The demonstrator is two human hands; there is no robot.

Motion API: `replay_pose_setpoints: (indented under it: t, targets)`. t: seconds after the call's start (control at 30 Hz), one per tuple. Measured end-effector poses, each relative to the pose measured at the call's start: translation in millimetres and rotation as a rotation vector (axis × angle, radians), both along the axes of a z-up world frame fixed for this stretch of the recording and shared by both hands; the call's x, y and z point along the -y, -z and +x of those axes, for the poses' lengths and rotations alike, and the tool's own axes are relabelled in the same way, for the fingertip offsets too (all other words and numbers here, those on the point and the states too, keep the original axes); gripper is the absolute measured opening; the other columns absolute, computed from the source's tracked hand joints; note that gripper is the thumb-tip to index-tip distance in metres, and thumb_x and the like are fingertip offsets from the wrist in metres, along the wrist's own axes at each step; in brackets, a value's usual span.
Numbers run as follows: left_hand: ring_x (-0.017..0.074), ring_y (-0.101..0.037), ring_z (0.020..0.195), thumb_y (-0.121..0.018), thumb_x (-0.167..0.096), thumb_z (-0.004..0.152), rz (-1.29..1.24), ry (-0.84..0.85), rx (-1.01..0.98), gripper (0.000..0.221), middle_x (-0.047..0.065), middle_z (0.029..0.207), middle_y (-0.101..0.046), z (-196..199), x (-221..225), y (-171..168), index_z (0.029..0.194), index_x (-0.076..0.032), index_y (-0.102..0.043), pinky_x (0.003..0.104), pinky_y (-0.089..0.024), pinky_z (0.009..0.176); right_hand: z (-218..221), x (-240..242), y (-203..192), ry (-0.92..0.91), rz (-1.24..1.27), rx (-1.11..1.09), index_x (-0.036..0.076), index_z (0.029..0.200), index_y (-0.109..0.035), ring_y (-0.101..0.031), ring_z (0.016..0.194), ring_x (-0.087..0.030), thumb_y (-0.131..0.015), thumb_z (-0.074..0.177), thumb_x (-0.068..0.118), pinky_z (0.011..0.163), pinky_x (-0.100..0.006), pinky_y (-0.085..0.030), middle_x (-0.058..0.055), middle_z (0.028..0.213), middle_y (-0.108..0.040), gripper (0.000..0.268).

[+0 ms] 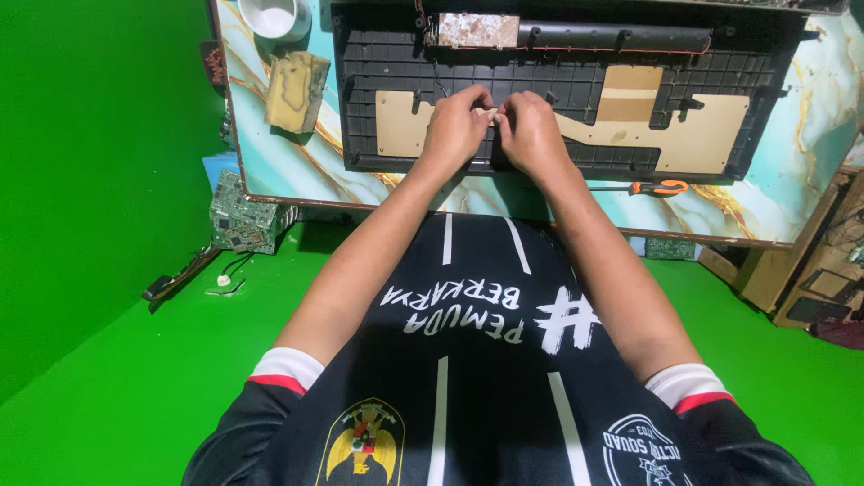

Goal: The person uses a screwdriver to remove screws from a plastic panel, then handles small electronic components and wires within a disassembled electronic keyboard on a cluttered repair bench.

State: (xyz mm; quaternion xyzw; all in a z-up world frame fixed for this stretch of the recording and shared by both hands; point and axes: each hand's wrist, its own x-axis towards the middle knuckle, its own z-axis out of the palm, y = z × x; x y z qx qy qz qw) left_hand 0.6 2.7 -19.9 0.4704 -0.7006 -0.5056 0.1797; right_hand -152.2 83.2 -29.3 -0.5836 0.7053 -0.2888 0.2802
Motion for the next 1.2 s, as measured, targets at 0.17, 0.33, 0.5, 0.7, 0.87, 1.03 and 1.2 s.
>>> replay_pose_setpoints:
  t: [0.17, 0.33, 0.5, 0.7, 0.87, 1.03, 1.2]
  targets:
    - [0.0326, -0.068, 0.065, -0.074, -0.006, 0.084, 0.024, -0.004, -0.014, 0.014, 0.017, 0.071, -0.067, 2, 0, -3, 0.097, -0.005, -0.068, 0.040, -0.053, 0.063, 0, 0, 1, 0.034, 0.004, 0.003, -0.003, 0.090, -0.066, -0.063, 0.090, -0.044, -0.073, 0.090, 0.001, 0.082, -0.051, -0.050, -0.023, 0.088, -0.066, 0.008]
    - [0.0325, -0.067, 0.065, -0.072, -0.006, 0.086, 0.057, -0.006, 0.032, 0.013, 0.017, 0.070, -0.066, 3, 0, -10, 0.098, -0.005, -0.069, 0.040, -0.052, 0.063, -2, -2, 3, 0.039, 0.029, 0.053, -0.003, 0.089, -0.067, -0.065, 0.090, -0.042, -0.073, 0.090, 0.002, 0.081, -0.049, -0.051, -0.022, 0.089, -0.068, 0.008]
    - [0.0314, -0.067, 0.065, -0.072, -0.006, 0.085, 0.030, 0.003, -0.005, 0.015, 0.017, 0.072, -0.067, 2, 1, -12, 0.099, -0.004, -0.069, 0.039, -0.053, 0.065, 0, -1, 2, 0.053, 0.029, 0.042, -0.004, 0.089, -0.068, -0.065, 0.088, -0.042, -0.074, 0.089, 0.001, 0.080, -0.049, -0.051, -0.022, 0.088, -0.068, 0.007]
    - [0.0293, -0.068, 0.065, -0.074, -0.007, 0.084, 0.048, 0.000, 0.013, 0.015, 0.017, 0.072, -0.067, 2, 1, -11, 0.099, -0.004, -0.070, 0.038, -0.053, 0.065, -3, 0, -4, 0.076, 0.071, 0.094, -0.003, 0.092, -0.070, -0.067, 0.085, -0.038, -0.075, 0.090, 0.003, 0.077, -0.046, -0.053, -0.021, 0.089, -0.069, 0.008]
    - [0.0275, -0.069, 0.066, -0.073, -0.008, 0.086, 0.027, -0.007, -0.029, 0.013, 0.017, 0.076, -0.070, 5, 1, -9, 0.098, -0.003, -0.071, 0.037, -0.054, 0.066, -5, -1, -10, 0.074, 0.089, 0.090, -0.003, 0.096, -0.072, -0.068, 0.085, -0.037, -0.074, 0.092, 0.004, 0.077, -0.044, -0.053, -0.020, 0.091, -0.070, 0.009]
    - [0.0257, -0.066, 0.063, -0.070, -0.009, 0.089, -0.004, -0.026, -0.045, 0.011, 0.016, 0.073, -0.068, 8, -1, -16, 0.097, -0.002, -0.071, 0.036, -0.052, 0.062, -6, -4, -21, 0.087, 0.071, 0.133, -0.003, 0.102, -0.072, -0.068, 0.089, -0.038, -0.068, 0.098, 0.004, 0.080, -0.044, -0.053, -0.020, 0.095, -0.070, 0.009]
    - [0.0183, -0.063, 0.058, -0.069, -0.016, 0.094, 0.001, -0.065, -0.075, 0.014, 0.011, 0.067, -0.066, 15, -4, -42, 0.096, -0.002, -0.071, 0.032, -0.049, 0.057, 5, -15, -52, 0.173, -0.009, 0.155, -0.004, 0.104, -0.071, -0.069, 0.085, -0.031, -0.068, 0.100, 0.006, 0.078, -0.040, -0.054, -0.018, 0.095, -0.070, 0.010]
